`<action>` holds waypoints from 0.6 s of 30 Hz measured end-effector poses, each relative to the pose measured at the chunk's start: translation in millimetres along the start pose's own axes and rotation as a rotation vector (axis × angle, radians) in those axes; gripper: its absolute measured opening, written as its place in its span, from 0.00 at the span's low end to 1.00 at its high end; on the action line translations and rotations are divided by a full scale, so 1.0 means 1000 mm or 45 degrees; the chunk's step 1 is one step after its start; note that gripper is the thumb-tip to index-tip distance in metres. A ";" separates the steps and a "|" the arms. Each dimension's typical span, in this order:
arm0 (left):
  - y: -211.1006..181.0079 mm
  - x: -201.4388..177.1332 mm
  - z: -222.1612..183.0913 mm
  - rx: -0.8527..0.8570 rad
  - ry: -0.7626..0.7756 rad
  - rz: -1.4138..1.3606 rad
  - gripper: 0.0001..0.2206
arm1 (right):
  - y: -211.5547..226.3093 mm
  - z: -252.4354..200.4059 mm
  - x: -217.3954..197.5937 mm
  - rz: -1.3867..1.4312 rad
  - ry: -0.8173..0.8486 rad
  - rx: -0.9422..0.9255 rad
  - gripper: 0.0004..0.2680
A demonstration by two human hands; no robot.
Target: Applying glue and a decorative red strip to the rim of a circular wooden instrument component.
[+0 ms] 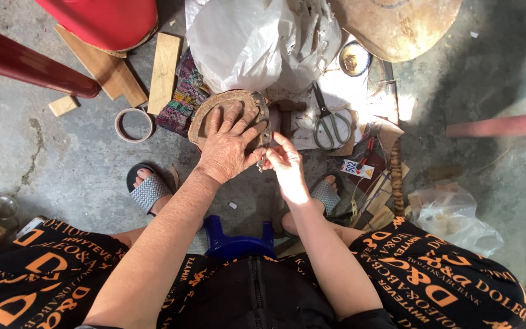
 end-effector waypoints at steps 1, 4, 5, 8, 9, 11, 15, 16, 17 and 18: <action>0.000 -0.001 0.000 -0.007 -0.001 0.011 0.27 | 0.001 0.000 -0.001 0.017 0.034 0.028 0.18; -0.002 -0.005 0.000 0.008 -0.002 0.027 0.27 | 0.033 0.006 -0.019 -0.035 -0.001 -0.050 0.16; -0.003 -0.007 0.000 0.015 -0.005 0.038 0.28 | 0.050 0.009 -0.028 -0.105 -0.053 -0.151 0.14; -0.004 -0.009 0.000 0.009 -0.018 0.037 0.28 | 0.041 0.032 -0.107 0.003 -0.275 -0.223 0.15; -0.003 -0.004 0.000 0.019 -0.017 0.032 0.28 | 0.024 0.039 -0.130 0.002 -0.286 -0.226 0.15; 0.003 0.007 -0.002 -0.012 0.003 0.037 0.28 | -0.012 0.055 -0.178 0.064 -0.474 -0.251 0.11; 0.002 0.004 -0.003 -0.015 -0.001 0.020 0.27 | -0.065 0.042 -0.194 -0.198 -0.761 -0.110 0.05; 0.002 0.002 -0.003 -0.019 -0.007 0.026 0.27 | -0.075 0.037 -0.196 -0.302 -0.805 0.044 0.05; 0.001 0.001 -0.003 -0.023 -0.013 0.032 0.27 | -0.086 0.033 -0.198 -0.406 -0.846 0.199 0.06; 0.000 0.000 -0.003 -0.021 -0.011 0.032 0.27 | -0.097 0.038 -0.203 -0.405 -0.848 0.201 0.06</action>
Point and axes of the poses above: each hand's wrist, its own z-axis towards the middle knuckle, its own x-axis out of the palm, y = z × x, the point moved 4 cm from there along z, towards the middle knuckle, and after that the axes turned 2 degrees about z, right-handed, at the moved point
